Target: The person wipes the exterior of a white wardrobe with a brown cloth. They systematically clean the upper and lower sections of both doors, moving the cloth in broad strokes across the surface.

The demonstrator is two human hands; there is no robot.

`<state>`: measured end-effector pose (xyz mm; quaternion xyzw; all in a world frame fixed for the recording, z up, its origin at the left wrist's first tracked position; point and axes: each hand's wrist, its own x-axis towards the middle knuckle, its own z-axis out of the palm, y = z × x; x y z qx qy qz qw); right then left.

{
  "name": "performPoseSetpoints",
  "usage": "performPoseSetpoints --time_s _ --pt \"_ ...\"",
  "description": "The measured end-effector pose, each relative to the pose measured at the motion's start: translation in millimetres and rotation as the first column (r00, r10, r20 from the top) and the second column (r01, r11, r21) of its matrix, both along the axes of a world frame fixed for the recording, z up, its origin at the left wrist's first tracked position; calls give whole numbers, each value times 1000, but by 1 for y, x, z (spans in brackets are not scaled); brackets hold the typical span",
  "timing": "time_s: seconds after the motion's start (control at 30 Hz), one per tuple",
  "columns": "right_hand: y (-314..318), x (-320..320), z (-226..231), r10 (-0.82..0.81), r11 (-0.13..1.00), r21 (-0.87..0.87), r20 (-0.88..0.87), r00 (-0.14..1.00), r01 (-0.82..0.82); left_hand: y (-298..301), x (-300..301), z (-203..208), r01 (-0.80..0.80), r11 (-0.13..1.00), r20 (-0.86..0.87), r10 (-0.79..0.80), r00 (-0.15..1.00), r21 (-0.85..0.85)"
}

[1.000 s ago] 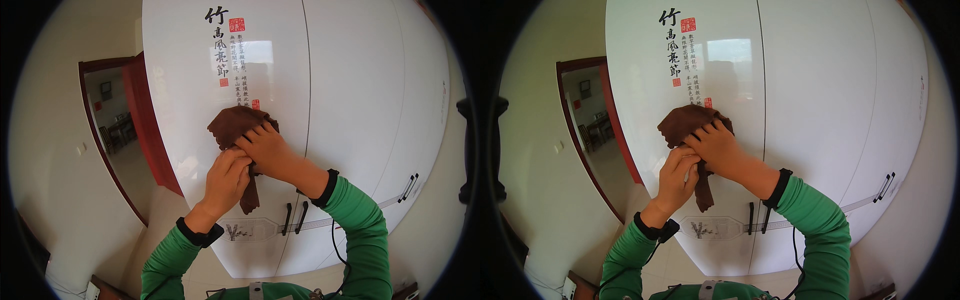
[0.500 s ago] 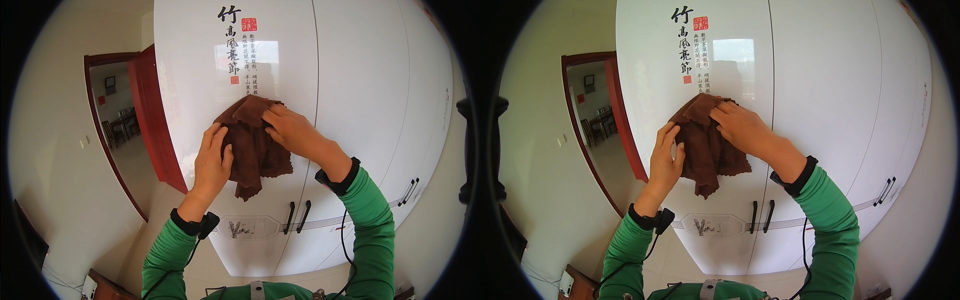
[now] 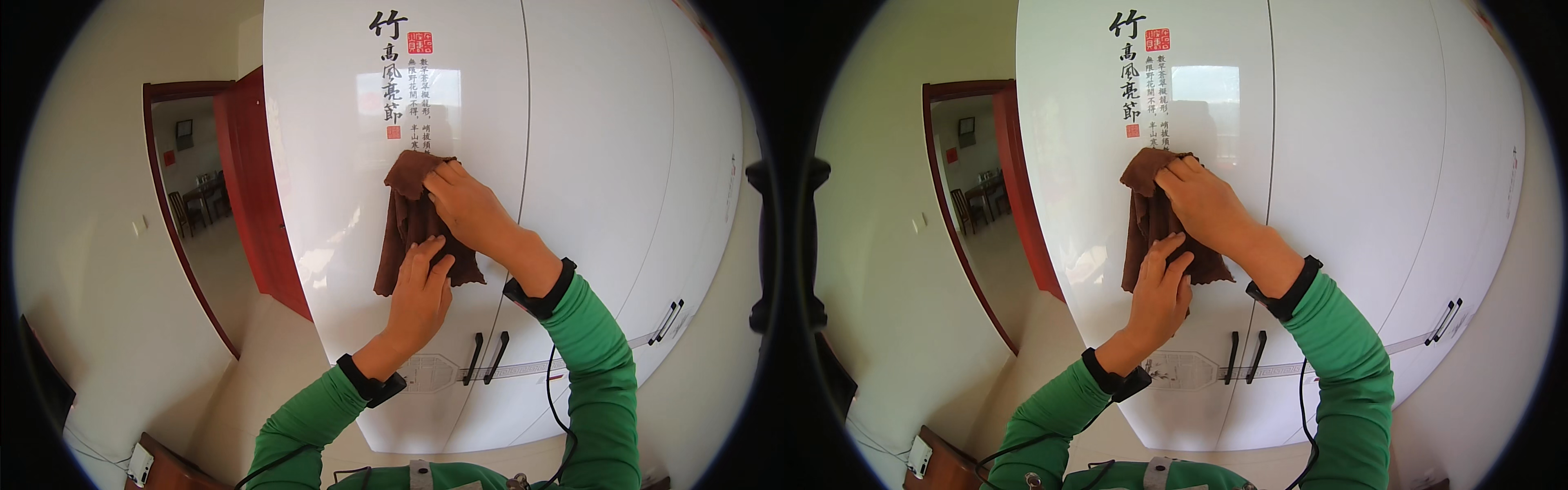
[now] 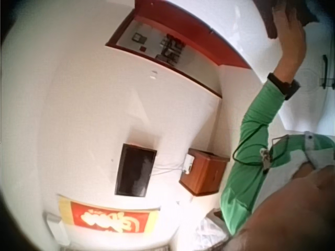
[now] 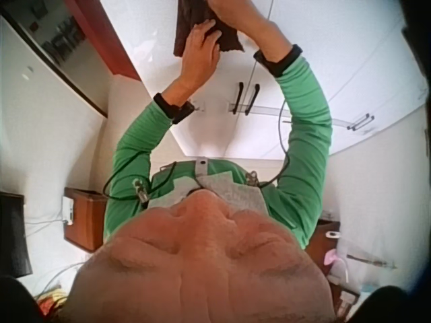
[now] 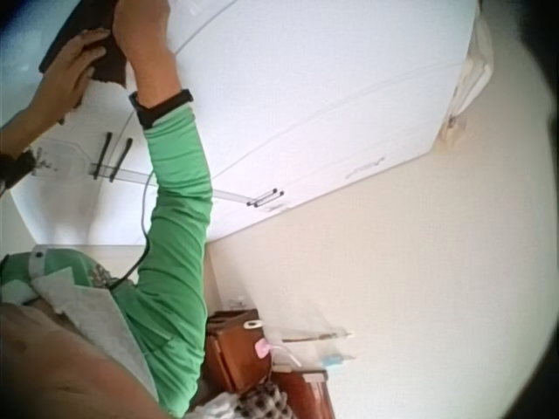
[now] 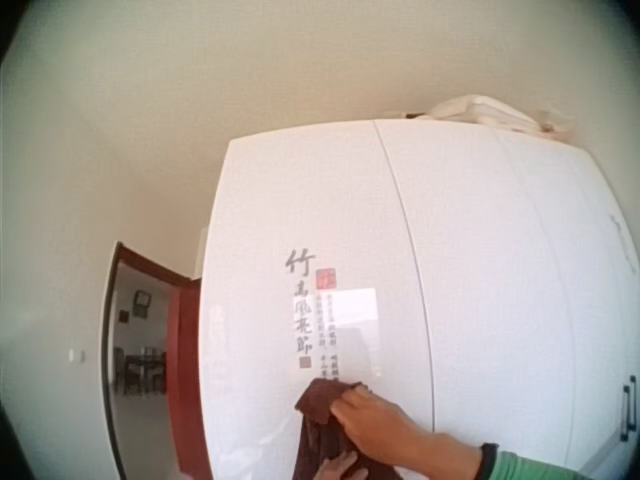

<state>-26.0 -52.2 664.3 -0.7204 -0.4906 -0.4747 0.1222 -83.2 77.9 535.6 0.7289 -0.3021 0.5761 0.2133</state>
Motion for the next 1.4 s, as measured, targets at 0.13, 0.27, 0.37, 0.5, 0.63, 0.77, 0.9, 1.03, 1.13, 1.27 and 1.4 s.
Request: performPoseSetpoints --time_s 0.13,0.27,0.37,0.5,0.63,0.77,0.9,1.03,1.13,1.27,1.4 --pt "-6 -4 -2 76 997 4 -77 994 -76 0 23 10 -128 991 116 132 984 -42" --pt "-9 -10 -4 137 989 76 -192 972 -125 -9 35 22 -224 962 94 240 966 -157" --pt "-8 -15 -3 173 980 142 -264 949 -139 -26 39 22 -250 967 124 253 959 -43" --pt "-4 -19 0 258 962 139 -182 949 -235 -40 40 16 -278 957 44 282 958 -78" --pt "3 -25 -1 124 992 0 -10 992 -124 -38 35 14 -213 970 33 218 975 -115" --pt "1 -34 -8 189 982 -50 172 967 -183 -25 21 13 -143 976 31 150 988 -164" --pt "-15 -43 -22 186 982 -39 299 936 -182 -8 3 3 -46 947 -31 38 999 -318" --pt "-23 -46 -43 16 986 151 322 947 -68 26 2 -14 -209 914 -115 179 977 -348" --pt "-32 -48 -65 26 988 151 126 992 -45 60 19 -18 -182 905 -10 193 981 -384" --pt "-49 -48 -96 19 991 135 -14 1000 -17 100 25 -1 -233 918 -58 227 972 -322" --pt "-74 -45 -126 -29 983 173 -164 986 58 121 -18 46 -329 899 -21 337 941 -290"
